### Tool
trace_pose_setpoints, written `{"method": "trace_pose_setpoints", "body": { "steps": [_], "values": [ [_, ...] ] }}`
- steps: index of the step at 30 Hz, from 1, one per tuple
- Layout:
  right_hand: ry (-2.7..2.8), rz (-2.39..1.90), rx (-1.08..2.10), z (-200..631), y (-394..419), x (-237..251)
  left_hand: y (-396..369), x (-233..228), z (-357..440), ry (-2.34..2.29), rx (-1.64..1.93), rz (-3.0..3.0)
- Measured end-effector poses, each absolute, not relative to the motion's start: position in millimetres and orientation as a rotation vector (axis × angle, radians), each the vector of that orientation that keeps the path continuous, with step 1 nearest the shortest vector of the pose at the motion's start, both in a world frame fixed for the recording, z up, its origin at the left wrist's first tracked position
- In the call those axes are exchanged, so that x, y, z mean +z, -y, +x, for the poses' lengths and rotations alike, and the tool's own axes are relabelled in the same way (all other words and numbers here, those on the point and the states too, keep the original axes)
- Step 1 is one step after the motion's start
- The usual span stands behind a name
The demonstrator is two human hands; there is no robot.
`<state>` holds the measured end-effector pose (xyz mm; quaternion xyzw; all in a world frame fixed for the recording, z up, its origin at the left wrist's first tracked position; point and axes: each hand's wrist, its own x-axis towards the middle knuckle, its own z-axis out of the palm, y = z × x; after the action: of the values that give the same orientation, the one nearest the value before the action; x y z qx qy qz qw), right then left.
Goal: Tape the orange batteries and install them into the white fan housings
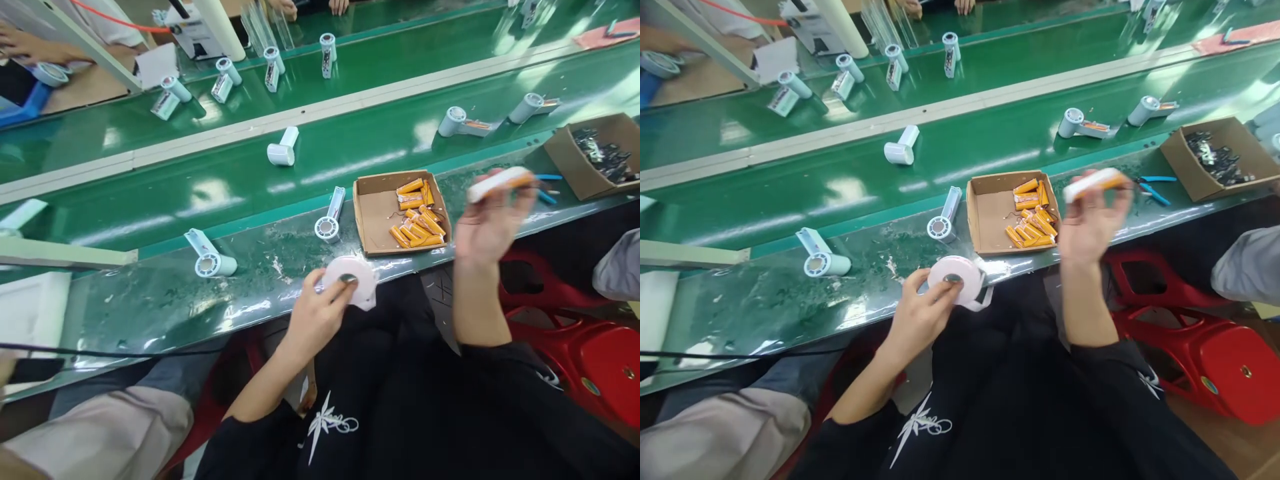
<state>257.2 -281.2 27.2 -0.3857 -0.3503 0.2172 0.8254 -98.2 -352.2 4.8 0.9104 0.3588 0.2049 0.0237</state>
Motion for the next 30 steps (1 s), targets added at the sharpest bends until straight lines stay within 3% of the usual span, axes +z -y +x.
{"method": "trace_pose_setpoints", "body": {
  "steps": [3,7,11,15,19,24,27,30],
  "values": [
    [0.738,-0.862,0.371,294,279,25,335,-3,-130,-1.192,0.518,2.719],
    [0.885,-0.915,0.498,266,278,16,274,4,-104,-1.465,0.576,2.678],
    [1.004,-0.888,0.597,245,272,26,193,23,-48,-1.722,-0.084,2.513],
    [1.029,-0.833,0.568,262,263,47,103,41,-39,-1.502,-0.459,2.554],
    [1.127,-0.815,0.581,268,229,66,29,44,-43,-1.385,-0.372,2.630],
    [1.395,-0.923,0.733,239,147,67,-6,31,-48,-1.318,-0.244,2.547],
    [1.676,-1.152,0.781,207,93,54,-12,24,-55,-1.316,-0.091,2.505],
    [2.014,-1.456,0.624,175,53,41,-15,18,-57,-1.368,0.032,2.477]
  ]
}}
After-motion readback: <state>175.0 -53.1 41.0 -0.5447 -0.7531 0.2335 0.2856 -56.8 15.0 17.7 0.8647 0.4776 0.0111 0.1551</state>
